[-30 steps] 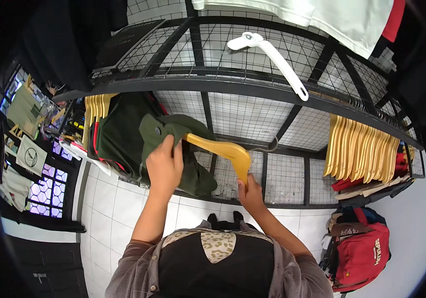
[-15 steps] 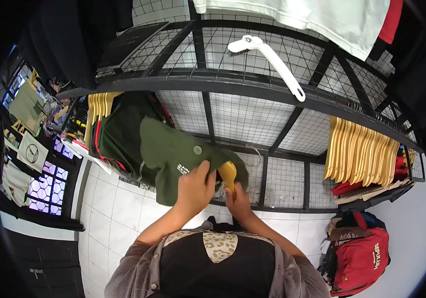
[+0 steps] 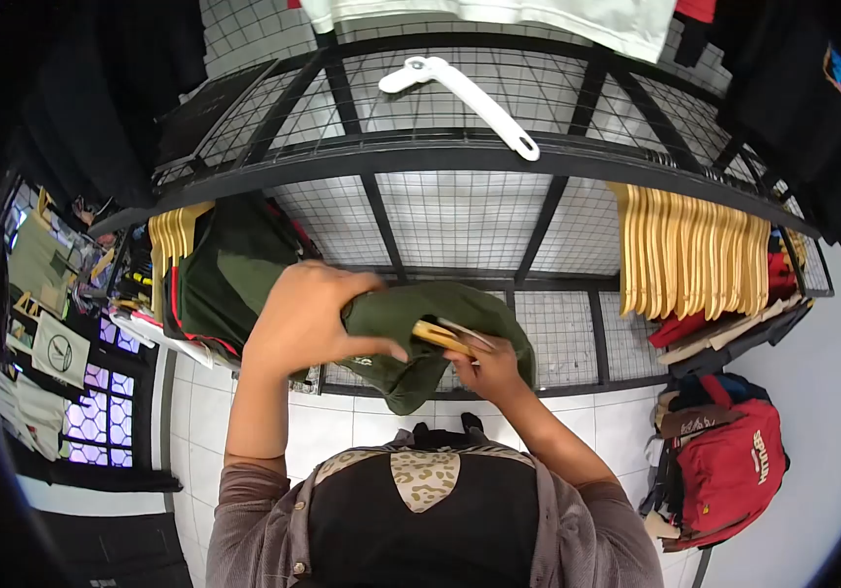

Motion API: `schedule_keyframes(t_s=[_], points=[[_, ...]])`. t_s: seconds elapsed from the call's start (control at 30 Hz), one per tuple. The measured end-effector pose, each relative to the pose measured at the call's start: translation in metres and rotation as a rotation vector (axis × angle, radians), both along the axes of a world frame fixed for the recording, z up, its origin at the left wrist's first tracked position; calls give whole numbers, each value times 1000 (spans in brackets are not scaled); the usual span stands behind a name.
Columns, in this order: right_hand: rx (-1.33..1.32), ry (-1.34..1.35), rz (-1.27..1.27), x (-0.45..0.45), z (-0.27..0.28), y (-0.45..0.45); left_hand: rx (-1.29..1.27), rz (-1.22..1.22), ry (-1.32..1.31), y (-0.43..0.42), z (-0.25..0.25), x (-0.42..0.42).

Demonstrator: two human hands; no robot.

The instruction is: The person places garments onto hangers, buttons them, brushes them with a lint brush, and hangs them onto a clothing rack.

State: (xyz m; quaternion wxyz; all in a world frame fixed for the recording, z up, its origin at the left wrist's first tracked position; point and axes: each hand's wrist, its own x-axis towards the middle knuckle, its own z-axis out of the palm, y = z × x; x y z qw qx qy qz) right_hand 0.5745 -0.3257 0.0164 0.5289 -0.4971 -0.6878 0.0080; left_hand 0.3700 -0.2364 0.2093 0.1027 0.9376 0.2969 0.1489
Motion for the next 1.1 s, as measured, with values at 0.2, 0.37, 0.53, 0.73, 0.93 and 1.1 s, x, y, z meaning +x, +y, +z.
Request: schedule_keyframes(t_s=[0.2, 0.37, 0.53, 0.73, 0.93, 1.1], points=[[-643, 613, 354, 14, -13, -2, -122, -7, -65, 24, -50, -14], [-521, 36, 189, 8, 45, 12, -274, -147, -84, 11, -43, -14], [-476, 149, 247, -24, 30, 32, -278, -185, -125, 2, -48, -18], [-259, 86, -118, 8, -28, 66, -367, 28, -247, -3, -56, -56], [68, -44, -647, 1, 19, 67, -313, 185, -271, -16, -56, -75], [-201, 376, -209, 30, -28, 86, -190, 349, -381, -14, -60, -96]])
